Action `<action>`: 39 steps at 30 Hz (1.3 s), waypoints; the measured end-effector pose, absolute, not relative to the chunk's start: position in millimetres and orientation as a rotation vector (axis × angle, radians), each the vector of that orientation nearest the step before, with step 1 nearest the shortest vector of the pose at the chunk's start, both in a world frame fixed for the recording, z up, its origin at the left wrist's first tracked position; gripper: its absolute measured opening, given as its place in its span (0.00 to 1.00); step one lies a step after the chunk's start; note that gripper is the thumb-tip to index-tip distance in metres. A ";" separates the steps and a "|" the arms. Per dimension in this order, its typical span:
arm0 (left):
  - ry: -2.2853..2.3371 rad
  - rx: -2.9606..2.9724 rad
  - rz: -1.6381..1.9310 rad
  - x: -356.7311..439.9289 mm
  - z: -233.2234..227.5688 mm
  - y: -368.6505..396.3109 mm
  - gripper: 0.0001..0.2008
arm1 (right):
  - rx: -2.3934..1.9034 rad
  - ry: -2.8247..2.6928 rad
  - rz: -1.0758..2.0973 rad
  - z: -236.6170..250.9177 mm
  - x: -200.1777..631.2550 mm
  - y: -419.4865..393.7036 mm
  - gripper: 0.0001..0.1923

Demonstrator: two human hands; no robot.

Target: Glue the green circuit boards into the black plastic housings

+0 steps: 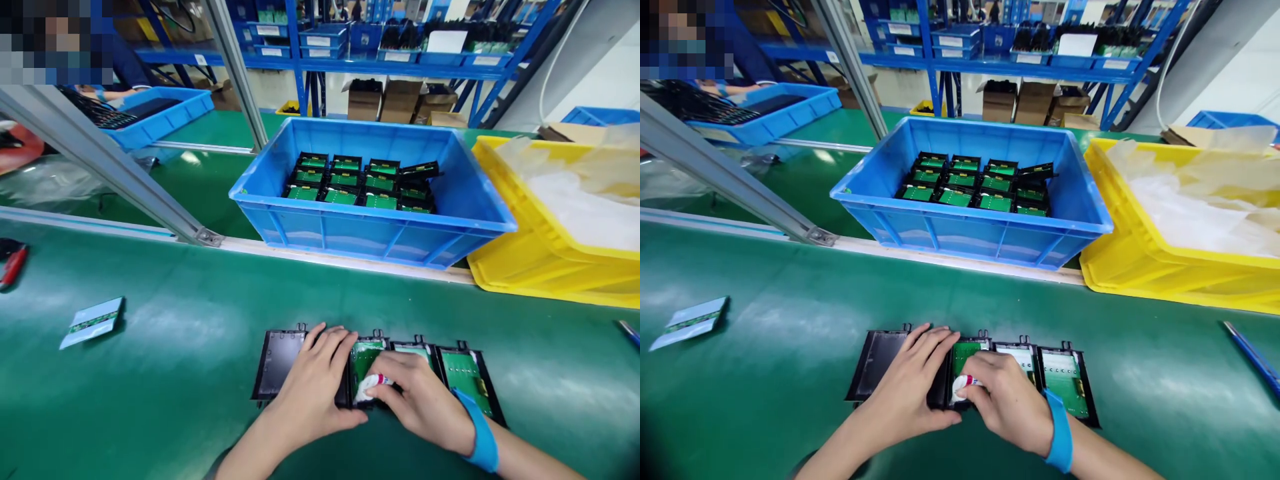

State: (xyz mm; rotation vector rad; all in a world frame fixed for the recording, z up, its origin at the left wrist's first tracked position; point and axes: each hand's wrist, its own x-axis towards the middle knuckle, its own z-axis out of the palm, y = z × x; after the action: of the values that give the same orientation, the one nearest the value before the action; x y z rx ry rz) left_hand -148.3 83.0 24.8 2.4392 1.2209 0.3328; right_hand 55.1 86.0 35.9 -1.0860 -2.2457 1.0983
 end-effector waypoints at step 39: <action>1.207 2.420 0.384 -148.6 24.3 83.4 0.49 | -0.748 -2.607 0.629 43.1 57.5 93.0 0.15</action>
State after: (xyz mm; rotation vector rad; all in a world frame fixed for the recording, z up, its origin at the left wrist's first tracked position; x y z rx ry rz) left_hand -148.6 83.4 24.3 2.4198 1.2068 0.3835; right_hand 57.5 93.0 43.1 -0.7485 -2.6068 0.6292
